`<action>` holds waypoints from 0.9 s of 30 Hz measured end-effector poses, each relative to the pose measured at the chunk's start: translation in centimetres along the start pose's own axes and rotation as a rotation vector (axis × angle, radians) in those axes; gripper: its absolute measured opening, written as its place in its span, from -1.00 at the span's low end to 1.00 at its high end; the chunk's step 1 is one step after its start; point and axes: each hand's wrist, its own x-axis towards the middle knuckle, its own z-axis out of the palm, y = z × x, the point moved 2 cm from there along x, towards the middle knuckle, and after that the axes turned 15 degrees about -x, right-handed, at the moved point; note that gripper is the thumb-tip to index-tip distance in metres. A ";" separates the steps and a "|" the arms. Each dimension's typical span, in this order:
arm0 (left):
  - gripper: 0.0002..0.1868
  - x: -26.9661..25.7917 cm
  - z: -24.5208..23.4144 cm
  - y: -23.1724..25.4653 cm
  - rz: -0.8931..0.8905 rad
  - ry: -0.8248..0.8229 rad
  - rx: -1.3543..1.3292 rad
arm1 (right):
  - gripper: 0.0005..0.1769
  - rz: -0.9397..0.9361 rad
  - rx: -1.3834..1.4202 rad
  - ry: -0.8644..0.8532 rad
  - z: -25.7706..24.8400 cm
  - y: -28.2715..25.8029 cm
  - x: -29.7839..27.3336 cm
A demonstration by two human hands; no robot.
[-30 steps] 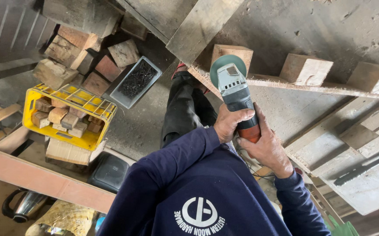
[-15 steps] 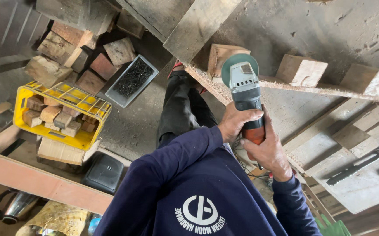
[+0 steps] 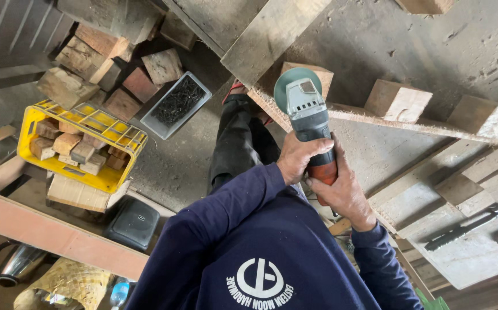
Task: The person uses a handheld power sander to smooth the edges and surfaces of several wooden blocks and structural pieces of a pallet-like object.
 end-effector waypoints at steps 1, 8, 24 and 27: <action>-0.65 -0.1 -0.1 0.1 0.004 -0.015 0.006 | 0.23 0.044 -0.008 -0.011 0.0 0.0 -0.2; -0.67 -0.7 -0.5 -0.3 0.023 -0.002 0.086 | 0.24 -0.059 -0.050 0.010 0.4 0.5 -0.4; -0.72 -1.8 0.0 -0.5 -0.015 0.035 -0.003 | 0.22 0.053 0.008 -0.072 0.4 0.4 -1.3; -0.72 -2.4 0.3 -0.5 -0.026 0.046 -0.024 | 0.26 0.065 0.038 -0.105 0.2 0.0 -1.8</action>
